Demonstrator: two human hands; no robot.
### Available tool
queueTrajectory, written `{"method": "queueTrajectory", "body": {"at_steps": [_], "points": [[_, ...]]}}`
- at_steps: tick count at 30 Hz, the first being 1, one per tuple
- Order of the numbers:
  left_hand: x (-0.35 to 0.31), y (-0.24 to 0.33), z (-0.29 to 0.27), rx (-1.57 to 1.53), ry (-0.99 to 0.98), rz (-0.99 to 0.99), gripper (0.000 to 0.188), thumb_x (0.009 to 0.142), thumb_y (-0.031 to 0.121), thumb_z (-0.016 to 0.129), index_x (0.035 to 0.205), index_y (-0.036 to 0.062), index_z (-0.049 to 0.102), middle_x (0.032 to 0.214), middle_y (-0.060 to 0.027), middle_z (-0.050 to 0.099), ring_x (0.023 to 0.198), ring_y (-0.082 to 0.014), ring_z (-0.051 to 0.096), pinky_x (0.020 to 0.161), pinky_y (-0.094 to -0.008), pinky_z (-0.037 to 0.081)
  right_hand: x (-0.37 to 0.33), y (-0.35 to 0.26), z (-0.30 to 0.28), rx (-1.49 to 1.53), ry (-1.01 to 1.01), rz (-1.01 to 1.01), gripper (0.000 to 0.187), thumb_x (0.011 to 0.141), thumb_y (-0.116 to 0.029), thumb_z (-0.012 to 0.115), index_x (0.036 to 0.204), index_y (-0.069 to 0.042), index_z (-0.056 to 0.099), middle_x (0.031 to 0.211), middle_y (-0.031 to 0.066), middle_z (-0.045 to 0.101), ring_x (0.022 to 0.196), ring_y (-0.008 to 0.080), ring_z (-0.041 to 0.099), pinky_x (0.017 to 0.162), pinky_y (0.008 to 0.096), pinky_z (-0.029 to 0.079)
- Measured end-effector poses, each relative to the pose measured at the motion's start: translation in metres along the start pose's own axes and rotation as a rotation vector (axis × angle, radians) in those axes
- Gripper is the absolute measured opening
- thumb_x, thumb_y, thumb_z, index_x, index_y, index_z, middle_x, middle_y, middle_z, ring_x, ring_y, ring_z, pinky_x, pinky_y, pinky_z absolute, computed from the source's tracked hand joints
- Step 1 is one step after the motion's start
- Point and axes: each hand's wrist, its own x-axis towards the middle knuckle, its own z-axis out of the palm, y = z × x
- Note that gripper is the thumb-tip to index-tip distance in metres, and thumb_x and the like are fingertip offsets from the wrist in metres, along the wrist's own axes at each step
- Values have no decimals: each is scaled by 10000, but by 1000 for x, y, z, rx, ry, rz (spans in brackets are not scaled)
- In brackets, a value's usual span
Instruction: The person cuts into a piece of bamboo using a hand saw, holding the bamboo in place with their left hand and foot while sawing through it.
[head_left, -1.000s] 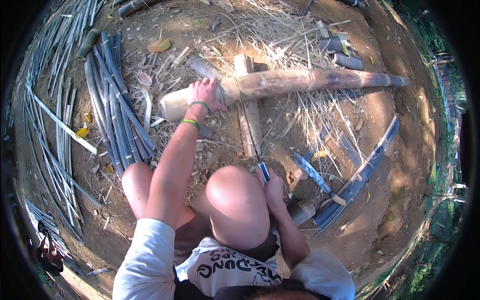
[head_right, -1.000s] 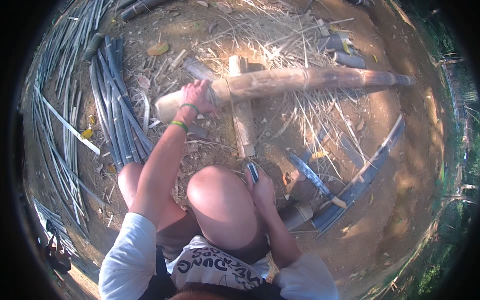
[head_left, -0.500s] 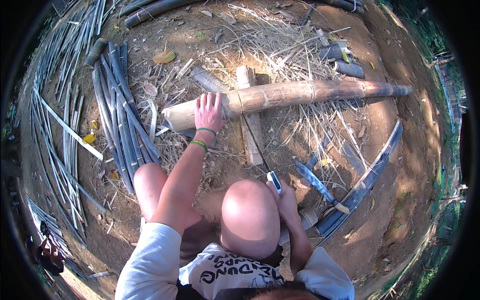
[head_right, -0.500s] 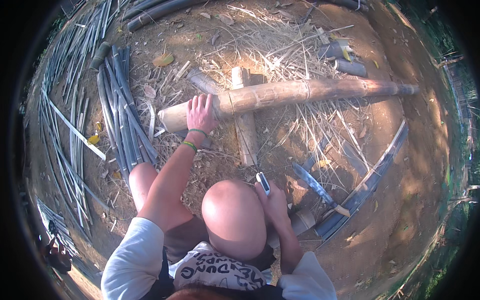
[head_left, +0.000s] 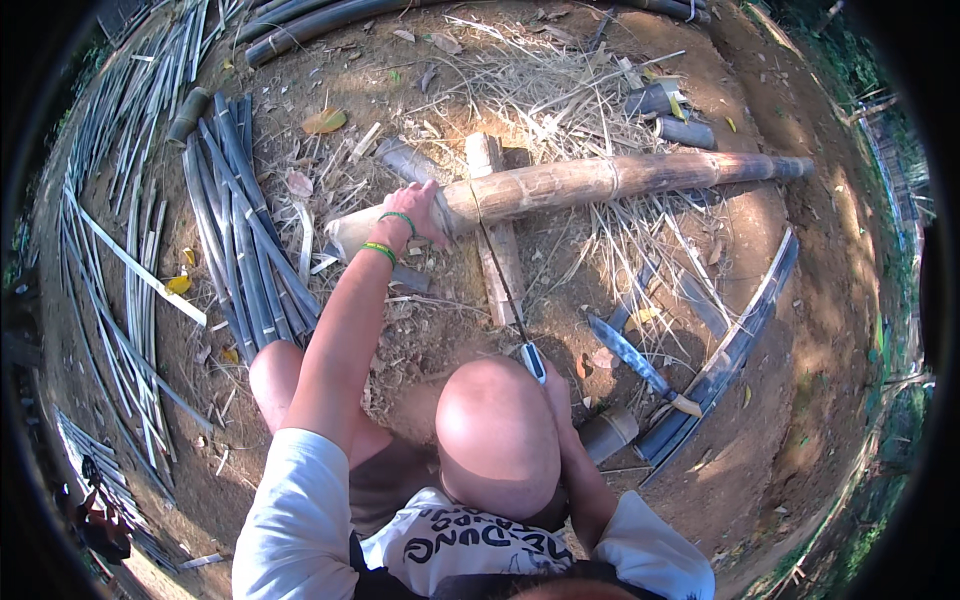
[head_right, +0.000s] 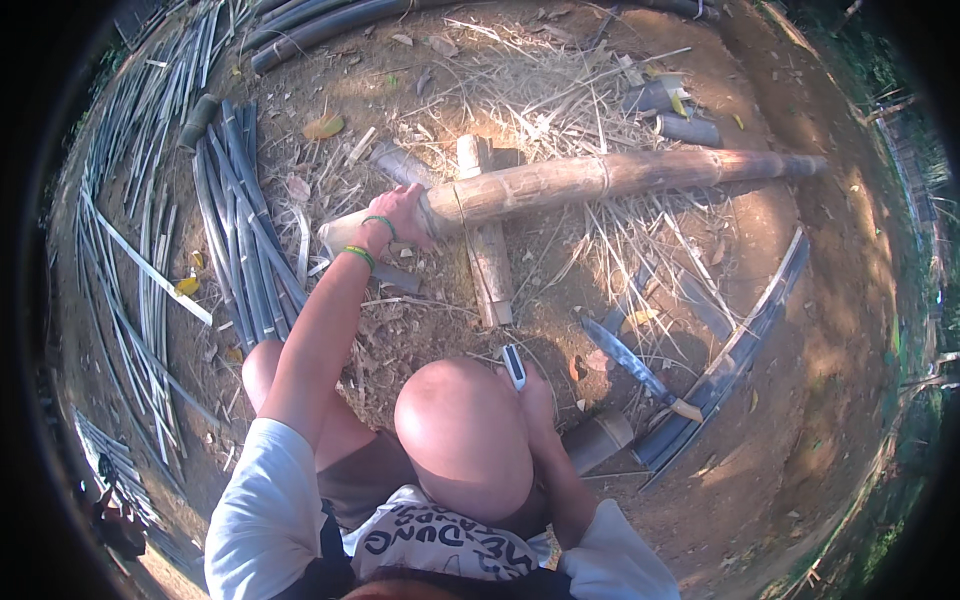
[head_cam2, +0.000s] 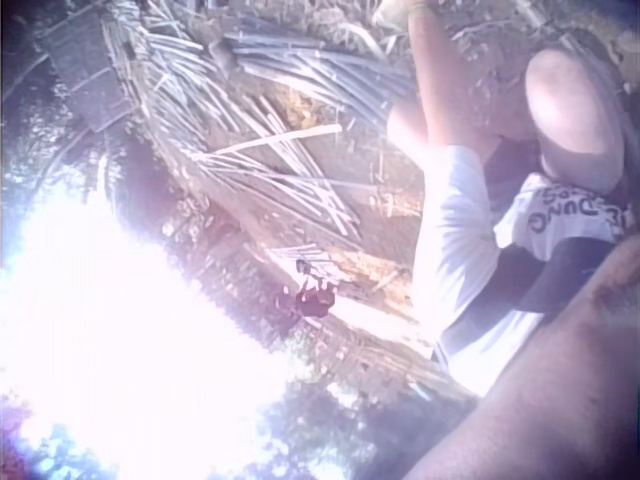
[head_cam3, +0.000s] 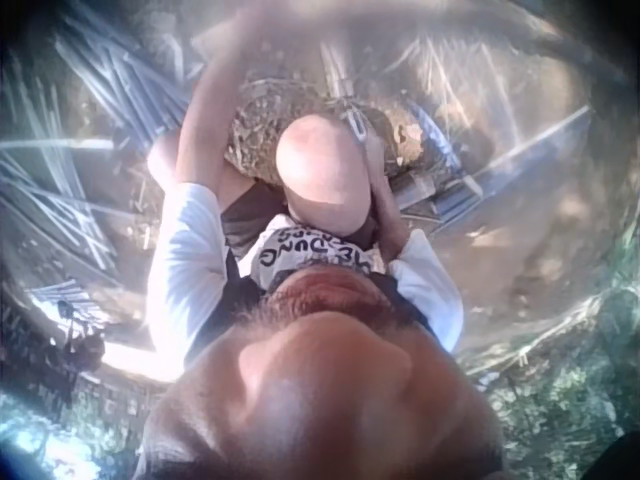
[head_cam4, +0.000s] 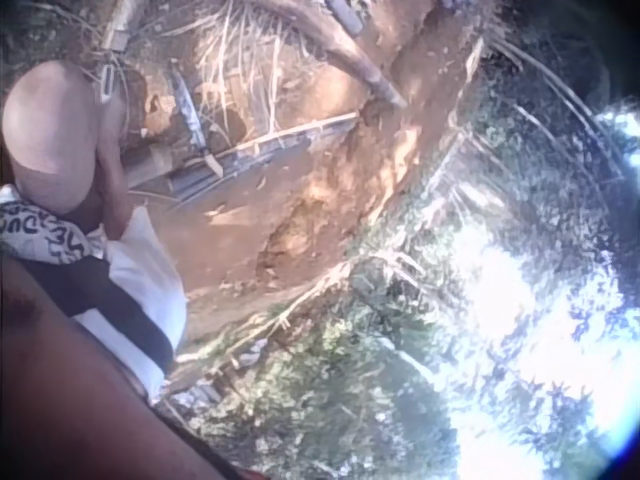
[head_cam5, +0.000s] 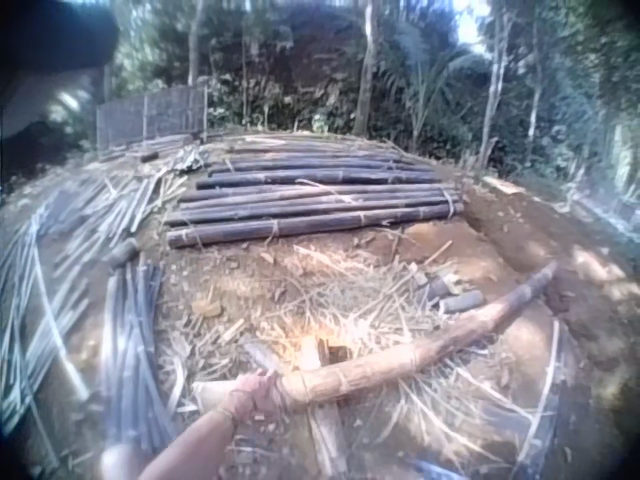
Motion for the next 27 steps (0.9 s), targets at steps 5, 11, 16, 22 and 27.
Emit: {"method": "queueTrajectory", "body": {"at_steps": [5,11,16,22,27], "points": [[-1,18,-3,-96,-117,33,1186,473,643,921,1440,79,530,1228,-219,718,1154,-357,699,1000,-430,554,-26,-9,-41,-94,5,-13,457,961,-324,727,1264,7,640,958,286,726,959,450,728,810,492,545],[2,9,-1,-145,-126,33,1167,442,600,921,1421,70,572,1247,-210,715,1166,-356,695,1018,-424,547,-26,-11,-37,-51,-1,-62,462,959,-325,734,1274,-1,635,1002,293,731,1003,444,726,829,495,550],[14,1,1,-323,-273,55,1167,418,569,937,1416,66,603,1322,-192,690,1219,-330,669,1064,-406,520,-31,0,-30,-25,23,23,408,938,-300,755,1189,4,648,920,280,727,939,428,742,795,480,557],[28,-22,6,-419,-289,-18,1152,405,556,952,1384,43,628,1315,-165,700,1232,-296,665,1077,-400,508,-93,57,-63,-168,126,-64,292,956,-236,742,1062,26,668,876,211,737,787,328,755,712,422,559],[-3,2,9,-148,-153,28,1098,457,665,886,1338,66,620,1248,-180,726,1180,-338,690,1042,-407,533,-8,2,-75,341,200,85,219,982,-239,721,1011,-26,679,853,36,731,570,108,590,522,292,463]]}}
